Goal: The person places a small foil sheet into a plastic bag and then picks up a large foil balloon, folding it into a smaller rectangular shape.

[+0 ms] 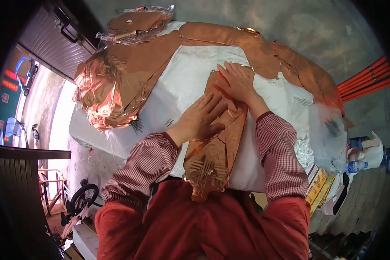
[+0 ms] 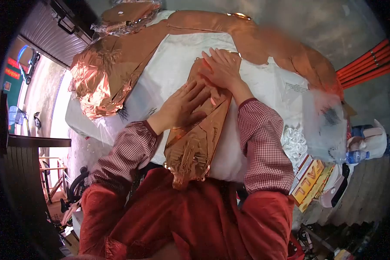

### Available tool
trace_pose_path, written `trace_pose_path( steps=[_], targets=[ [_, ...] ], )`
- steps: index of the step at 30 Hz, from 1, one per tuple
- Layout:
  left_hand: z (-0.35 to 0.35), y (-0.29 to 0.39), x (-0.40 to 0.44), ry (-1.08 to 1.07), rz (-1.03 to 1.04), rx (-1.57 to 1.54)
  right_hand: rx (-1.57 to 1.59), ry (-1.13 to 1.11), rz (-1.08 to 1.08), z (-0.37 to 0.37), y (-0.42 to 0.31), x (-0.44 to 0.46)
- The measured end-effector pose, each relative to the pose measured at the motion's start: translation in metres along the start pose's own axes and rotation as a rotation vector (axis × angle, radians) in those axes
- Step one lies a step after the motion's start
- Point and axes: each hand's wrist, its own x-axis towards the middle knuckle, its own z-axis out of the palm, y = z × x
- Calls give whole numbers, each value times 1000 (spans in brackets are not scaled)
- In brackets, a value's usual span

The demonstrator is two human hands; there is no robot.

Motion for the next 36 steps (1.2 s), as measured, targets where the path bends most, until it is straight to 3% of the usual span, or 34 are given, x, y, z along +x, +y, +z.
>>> trace_pose_path(
  steps=[8,15,18,19,21,24,36],
  targets=[
    [-6,1,5,-62,22,34,173,142,-27,8,-35,12],
    [1,-3,0,-19,44,73,-55,288,47,-7,3,15],
    [-5,3,1,-65,3,77,30,329,8,-11,10,4],
    [-4,3,1,-63,9,68,22,323,14,-5,8,-2],
    [0,3,0,-16,16,105,208,214,-193,15,-3,-24],
    [-2,3,1,-66,7,136,0,218,-210,12,-14,-36],
    [-11,13,-12,-87,-15,117,-5,121,-95,8,-5,-28]
  ],
)
